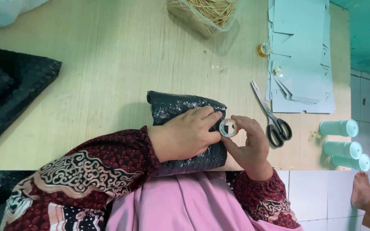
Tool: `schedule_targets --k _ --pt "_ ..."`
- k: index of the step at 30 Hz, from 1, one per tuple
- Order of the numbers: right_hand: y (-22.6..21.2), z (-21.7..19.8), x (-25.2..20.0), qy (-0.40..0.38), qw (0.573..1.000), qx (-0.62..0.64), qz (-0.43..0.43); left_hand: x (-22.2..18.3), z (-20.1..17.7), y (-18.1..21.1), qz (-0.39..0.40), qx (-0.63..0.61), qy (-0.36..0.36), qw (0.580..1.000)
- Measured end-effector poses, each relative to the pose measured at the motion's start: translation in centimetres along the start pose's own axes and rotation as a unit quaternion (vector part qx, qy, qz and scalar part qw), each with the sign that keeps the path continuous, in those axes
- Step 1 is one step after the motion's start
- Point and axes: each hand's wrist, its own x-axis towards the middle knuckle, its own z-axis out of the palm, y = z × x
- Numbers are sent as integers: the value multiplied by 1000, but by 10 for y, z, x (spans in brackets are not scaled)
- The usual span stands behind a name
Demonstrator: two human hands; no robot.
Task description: The person wraps an item in black bubble wrap and secures the edges with yellow tape.
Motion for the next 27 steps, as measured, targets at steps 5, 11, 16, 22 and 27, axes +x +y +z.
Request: schedule_targets --k 5,11,16,22,27 --pt "-8 -5 17 8 988 -93 -122 2 -1 2 -10 -9 -10 1000" --pt "-10 -13 29 -27 990 -48 -132 0 2 2 -18 -19 -18 999" --pt "-22 -15 37 -57 989 36 -130 0 -3 2 -19 -27 -3 999" --pt "-25 -16 32 -82 987 69 -120 -1 -1 2 -16 -27 7 999" --pt "-25 -18 26 -114 987 48 -104 -1 -3 2 -11 -25 15 1000"
